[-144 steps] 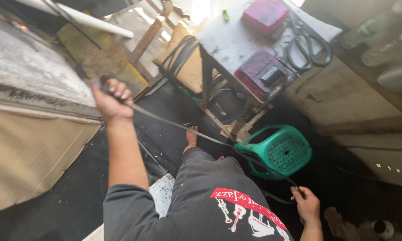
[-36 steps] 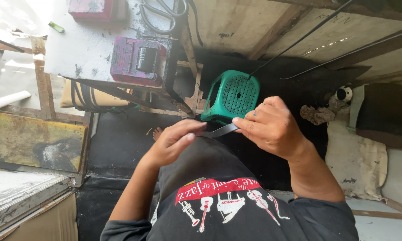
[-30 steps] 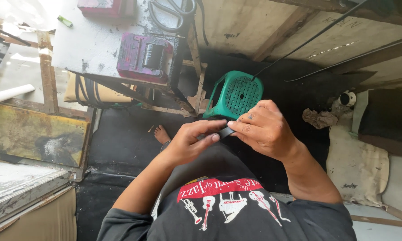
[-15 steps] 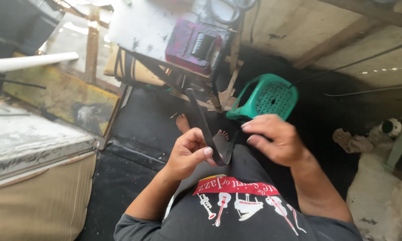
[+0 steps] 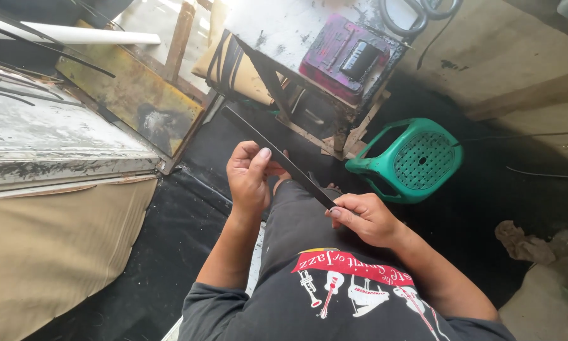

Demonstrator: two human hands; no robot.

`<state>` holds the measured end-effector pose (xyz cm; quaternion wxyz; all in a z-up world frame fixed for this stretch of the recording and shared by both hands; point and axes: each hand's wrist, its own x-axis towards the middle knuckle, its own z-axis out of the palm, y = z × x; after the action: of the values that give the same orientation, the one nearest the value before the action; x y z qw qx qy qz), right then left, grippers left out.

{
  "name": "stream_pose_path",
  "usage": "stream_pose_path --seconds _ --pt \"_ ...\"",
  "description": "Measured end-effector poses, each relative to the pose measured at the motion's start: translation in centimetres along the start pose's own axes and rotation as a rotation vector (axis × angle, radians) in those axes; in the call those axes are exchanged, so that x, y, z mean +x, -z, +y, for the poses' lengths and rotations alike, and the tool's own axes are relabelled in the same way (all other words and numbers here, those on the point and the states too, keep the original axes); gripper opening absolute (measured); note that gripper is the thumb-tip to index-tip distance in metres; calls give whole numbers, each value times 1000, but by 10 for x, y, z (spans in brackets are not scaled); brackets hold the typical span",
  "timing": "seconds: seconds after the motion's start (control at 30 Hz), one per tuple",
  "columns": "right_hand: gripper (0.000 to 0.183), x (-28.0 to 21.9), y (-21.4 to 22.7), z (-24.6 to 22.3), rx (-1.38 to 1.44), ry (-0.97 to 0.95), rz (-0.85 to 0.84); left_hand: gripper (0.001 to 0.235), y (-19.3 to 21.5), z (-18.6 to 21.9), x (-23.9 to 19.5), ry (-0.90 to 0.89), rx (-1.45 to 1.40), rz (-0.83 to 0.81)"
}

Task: Dyeing long leather strips by pulling them through a guide and hanging them on a line to dry using clothespins.

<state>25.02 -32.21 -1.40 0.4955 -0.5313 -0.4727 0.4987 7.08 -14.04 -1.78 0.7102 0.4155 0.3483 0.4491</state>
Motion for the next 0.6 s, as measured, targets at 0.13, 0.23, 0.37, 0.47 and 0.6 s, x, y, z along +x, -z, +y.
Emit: stream_pose_path --seconds 0.13,0.23,0.37,0.47,0.6 --pt "31 1 -2 9 76 -40 -23 19 9 -6 7 -17 -22 45" --pt "31 4 -3 12 72 -53 -18 20 14 -9 11 -29 -16 62" --pt "28 10 -2 15 1 -33 -24 21 11 -6 13 -32 -5 58" --pt "18 17 4 11 -215 95 59 22 13 -6 13 -49 -1 49" --pt "17 28 41 -8 -482 256 371 13 22 14 18 -221 294 -83"
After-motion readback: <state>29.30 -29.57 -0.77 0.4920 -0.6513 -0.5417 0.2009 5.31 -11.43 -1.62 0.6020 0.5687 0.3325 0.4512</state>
